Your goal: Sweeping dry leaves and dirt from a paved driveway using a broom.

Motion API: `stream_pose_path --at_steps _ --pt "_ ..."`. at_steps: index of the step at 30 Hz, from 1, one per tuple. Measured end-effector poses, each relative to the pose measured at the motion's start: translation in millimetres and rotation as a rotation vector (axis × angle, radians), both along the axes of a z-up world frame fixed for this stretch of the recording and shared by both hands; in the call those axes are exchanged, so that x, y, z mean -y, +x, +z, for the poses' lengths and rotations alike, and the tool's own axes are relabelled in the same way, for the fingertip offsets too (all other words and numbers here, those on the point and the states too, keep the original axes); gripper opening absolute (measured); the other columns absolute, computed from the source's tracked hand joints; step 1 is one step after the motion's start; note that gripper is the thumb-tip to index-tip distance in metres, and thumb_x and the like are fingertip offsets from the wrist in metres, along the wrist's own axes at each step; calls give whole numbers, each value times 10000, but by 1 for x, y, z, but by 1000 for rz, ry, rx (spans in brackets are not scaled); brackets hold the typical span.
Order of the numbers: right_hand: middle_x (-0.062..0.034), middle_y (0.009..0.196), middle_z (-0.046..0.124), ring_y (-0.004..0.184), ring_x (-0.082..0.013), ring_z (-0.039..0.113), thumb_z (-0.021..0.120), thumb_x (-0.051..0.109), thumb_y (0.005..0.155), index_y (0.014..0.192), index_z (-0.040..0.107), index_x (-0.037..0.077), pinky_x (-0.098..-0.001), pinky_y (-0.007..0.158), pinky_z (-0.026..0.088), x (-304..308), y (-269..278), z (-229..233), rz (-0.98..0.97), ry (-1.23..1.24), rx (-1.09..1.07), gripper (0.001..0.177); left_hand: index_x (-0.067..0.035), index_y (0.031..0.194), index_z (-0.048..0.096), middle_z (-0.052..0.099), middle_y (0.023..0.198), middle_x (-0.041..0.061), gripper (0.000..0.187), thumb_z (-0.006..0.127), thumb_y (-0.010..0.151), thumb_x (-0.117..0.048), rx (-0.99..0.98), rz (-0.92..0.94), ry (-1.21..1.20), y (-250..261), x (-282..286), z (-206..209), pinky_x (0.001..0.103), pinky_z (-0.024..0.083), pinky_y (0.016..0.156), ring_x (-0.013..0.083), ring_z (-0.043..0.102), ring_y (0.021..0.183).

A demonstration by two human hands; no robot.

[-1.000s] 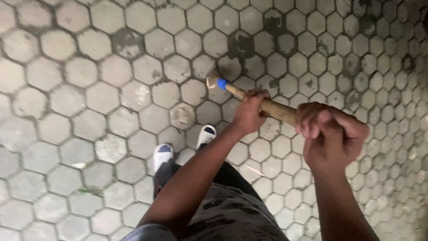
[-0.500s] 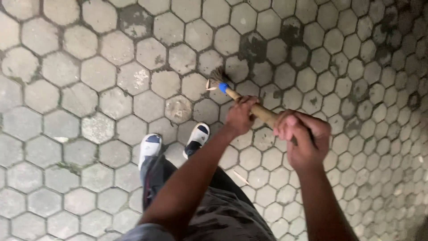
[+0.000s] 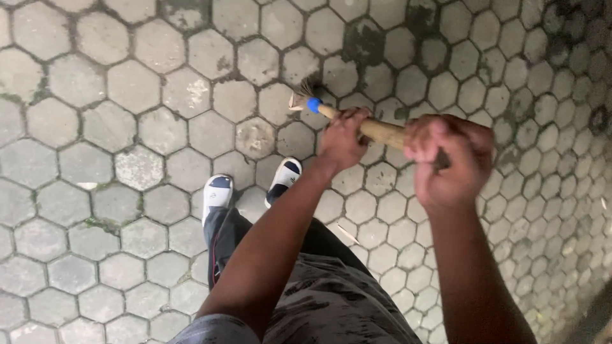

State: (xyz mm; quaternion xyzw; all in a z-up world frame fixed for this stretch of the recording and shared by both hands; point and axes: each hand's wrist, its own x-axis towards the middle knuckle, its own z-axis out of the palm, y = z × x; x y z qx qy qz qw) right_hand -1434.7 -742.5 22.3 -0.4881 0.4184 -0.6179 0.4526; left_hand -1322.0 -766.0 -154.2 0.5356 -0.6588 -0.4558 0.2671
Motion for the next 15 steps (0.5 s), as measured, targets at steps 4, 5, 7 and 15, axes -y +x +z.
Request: stream_pose_path --at_steps 4,5,7,15 --pt "-78 626 503 544 -196 443 503 111 1053 679 487 45 -359 667 414 2 -9 24 91 121 21 381 -157 1241 611 629 1258 129 534 796 740 -169 30 -8 -49 22 -1 20 499 475 984 374 553 1234" --pt "-74 625 494 576 -201 437 487 122 1077 677 487 54 -357 720 402 3 -9 27 126 164 87 406 -150 1237 620 635 1261 130 513 775 748 -156 34 -2 -15 33 -5 26 489 490 994 371 581 1215" --pt "-69 624 484 609 -207 431 472 134 1100 675 487 64 -356 773 390 5 -10 28 159 200 152 431 -142 1232 628 641 1264 132 493 755 757 -144 36 0 12 49 -13 36 479 504 1004 368 610 1196" --pt "-22 598 452 624 -171 427 471 231 1082 660 472 118 -383 881 383 -2 -30 38 242 306 371 437 -66 1163 641 681 1154 161 456 755 728 -139 133 188 -99 60 -41 52 636 353 1059 378 590 1178"
